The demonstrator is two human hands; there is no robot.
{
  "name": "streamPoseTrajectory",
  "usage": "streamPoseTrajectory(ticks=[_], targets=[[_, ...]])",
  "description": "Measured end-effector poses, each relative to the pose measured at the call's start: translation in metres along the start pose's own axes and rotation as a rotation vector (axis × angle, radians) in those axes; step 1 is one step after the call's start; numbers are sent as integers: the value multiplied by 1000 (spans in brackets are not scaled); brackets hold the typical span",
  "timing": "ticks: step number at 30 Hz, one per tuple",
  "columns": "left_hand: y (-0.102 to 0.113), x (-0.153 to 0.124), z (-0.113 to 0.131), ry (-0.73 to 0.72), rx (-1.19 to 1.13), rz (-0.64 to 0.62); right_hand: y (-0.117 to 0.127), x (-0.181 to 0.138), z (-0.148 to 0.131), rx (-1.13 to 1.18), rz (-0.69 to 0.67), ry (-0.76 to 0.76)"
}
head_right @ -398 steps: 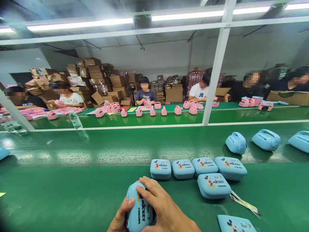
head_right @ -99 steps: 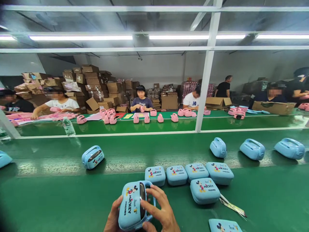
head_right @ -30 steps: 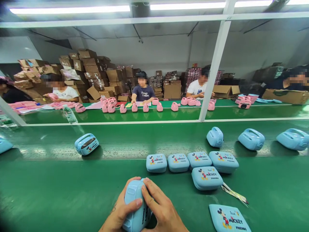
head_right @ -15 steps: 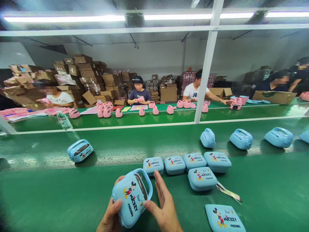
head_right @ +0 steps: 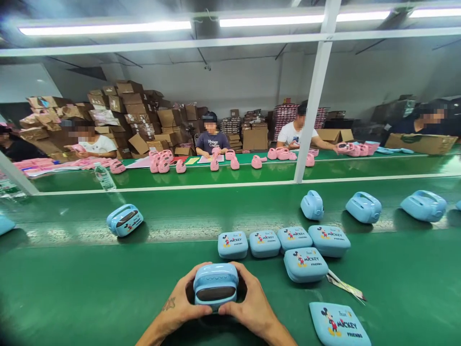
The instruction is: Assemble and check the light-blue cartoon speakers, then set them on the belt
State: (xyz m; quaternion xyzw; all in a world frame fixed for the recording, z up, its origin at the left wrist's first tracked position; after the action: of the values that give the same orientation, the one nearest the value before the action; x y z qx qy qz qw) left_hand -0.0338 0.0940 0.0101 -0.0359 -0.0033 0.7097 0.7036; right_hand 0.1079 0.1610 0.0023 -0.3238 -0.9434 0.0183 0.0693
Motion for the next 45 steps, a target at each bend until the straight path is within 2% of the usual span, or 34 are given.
streamPoseTrajectory(ticks=[4, 11, 16, 22, 28, 34, 40, 43, 45], targets=[[-1, -2, 8, 1, 3, -7, -5, -1, -3, -10, -54, 26], [6, 1, 2, 16, -42, -1, -3, 3, -4, -41, -31, 8], [3, 0, -1, -4, -53, 1, -4, 5, 7, 180, -11, 5], [5, 1, -11, -99, -110, 101, -8, 2, 8, 524, 4, 16], [-1, -7, -5, -120, -84, 168, -13, -2, 8, 638, -14, -21], [-7, -12, 6, -61, 17, 210, -9, -5, 16, 635, 3, -51], [3, -14, 5, -93, 77, 235, -10, -4, 16, 476, 64, 10], [9, -14, 2, -92, 99, 212, -12, -5, 18, 367, 104, 3], [10, -11, 1, -91, 79, 148, -13, -6, 19, 346, 115, 1]])
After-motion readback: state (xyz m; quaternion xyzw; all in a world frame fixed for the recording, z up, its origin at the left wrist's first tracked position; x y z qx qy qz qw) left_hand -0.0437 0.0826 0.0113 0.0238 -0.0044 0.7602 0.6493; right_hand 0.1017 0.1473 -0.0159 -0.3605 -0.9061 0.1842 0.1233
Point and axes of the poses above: each hand's wrist, its own x-axis towards the middle knuckle, its own y-axis out of the back of the hand, z = x × y, the point moved 9 cm from there along x, towards the middle knuckle, and after that the axes turned 6 degrees about -z, right-handed, at the moved point
